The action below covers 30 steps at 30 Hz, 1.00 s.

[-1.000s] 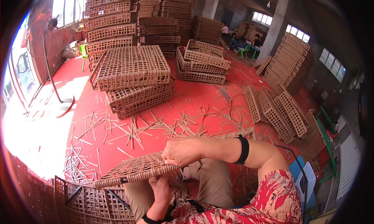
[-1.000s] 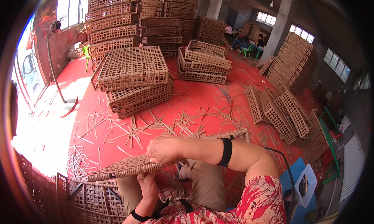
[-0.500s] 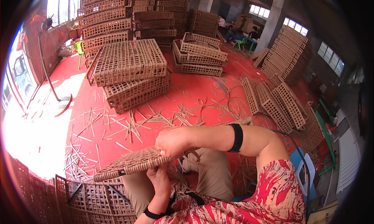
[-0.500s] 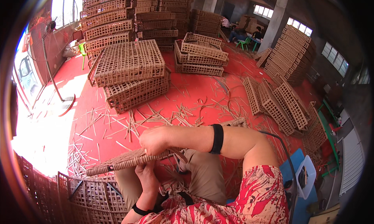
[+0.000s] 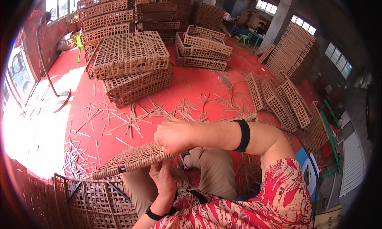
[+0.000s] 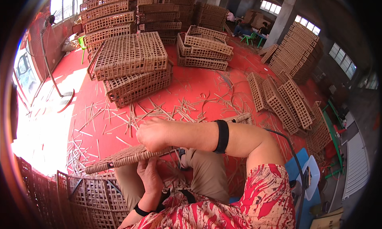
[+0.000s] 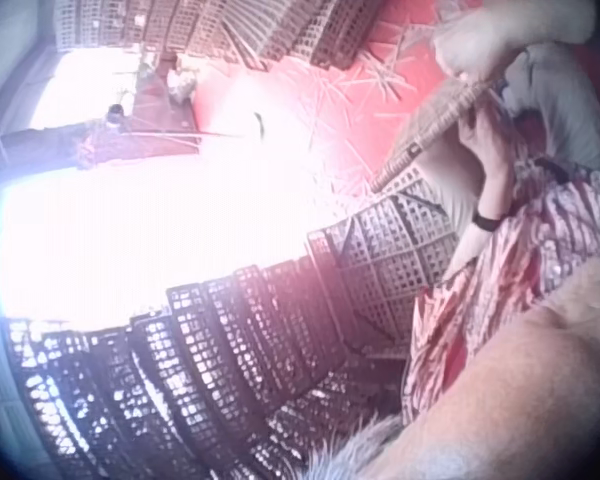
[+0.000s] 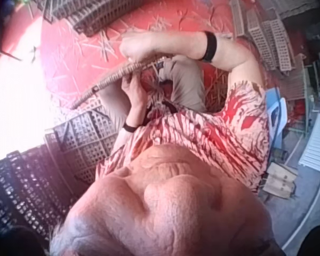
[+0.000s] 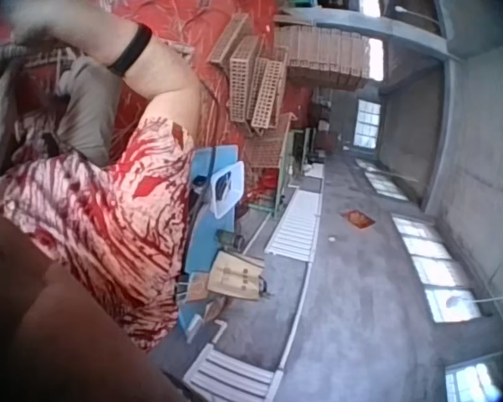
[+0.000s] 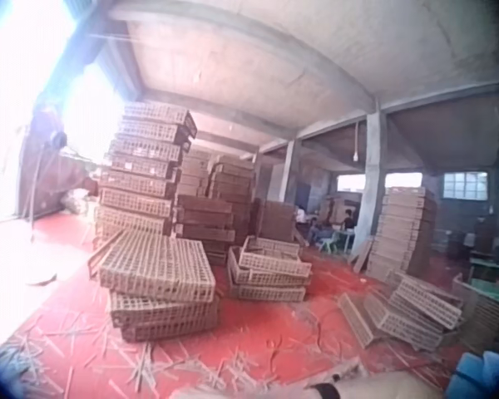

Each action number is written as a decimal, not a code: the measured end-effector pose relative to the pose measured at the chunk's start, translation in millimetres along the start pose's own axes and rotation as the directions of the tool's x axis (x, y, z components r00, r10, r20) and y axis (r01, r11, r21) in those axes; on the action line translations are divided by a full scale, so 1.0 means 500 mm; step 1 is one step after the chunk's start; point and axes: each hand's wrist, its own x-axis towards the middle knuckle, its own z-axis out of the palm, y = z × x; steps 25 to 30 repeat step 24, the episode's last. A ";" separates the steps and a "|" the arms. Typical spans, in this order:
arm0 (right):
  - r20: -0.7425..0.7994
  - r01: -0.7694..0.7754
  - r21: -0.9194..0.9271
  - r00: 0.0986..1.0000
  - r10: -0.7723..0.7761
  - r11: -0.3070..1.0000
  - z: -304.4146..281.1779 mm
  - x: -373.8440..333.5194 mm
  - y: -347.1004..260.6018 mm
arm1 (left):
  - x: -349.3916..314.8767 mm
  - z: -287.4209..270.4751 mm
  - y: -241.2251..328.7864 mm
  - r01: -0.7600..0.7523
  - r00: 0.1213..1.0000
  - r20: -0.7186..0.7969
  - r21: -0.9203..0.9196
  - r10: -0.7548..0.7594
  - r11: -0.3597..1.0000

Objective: The recorder is weaving and finishing a furniture component, likely a seat or side panel, by threading and tucking in bamboo or rattan strips through a woven frame.

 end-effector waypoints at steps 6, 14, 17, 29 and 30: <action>0.022 0.073 -0.147 0.997 -0.070 0.986 -0.015 0.031 -0.006 | 0.014 0.000 -0.003 -0.102 0.995 0.007 0.073 0.102 0.992; 0.182 -0.019 0.000 0.983 0.018 1.000 -0.026 0.007 -0.019 | 0.010 -0.029 -0.038 -0.029 0.991 0.131 0.144 0.010 0.989; 0.154 -0.060 0.098 0.987 0.044 0.993 -0.019 -0.010 -0.007 | 0.007 -0.031 -0.039 -0.068 0.984 0.170 0.106 0.050 0.992; -0.017 -0.041 -0.047 0.999 0.040 0.998 -0.022 -0.013 -0.009 | 0.013 -0.037 -0.040 -0.052 0.994 0.102 0.057 0.046 0.997; -0.017 -0.041 -0.047 0.999 0.040 0.998 -0.022 -0.013 -0.009 | 0.013 -0.037 -0.040 -0.052 0.994 0.102 0.057 0.046 0.997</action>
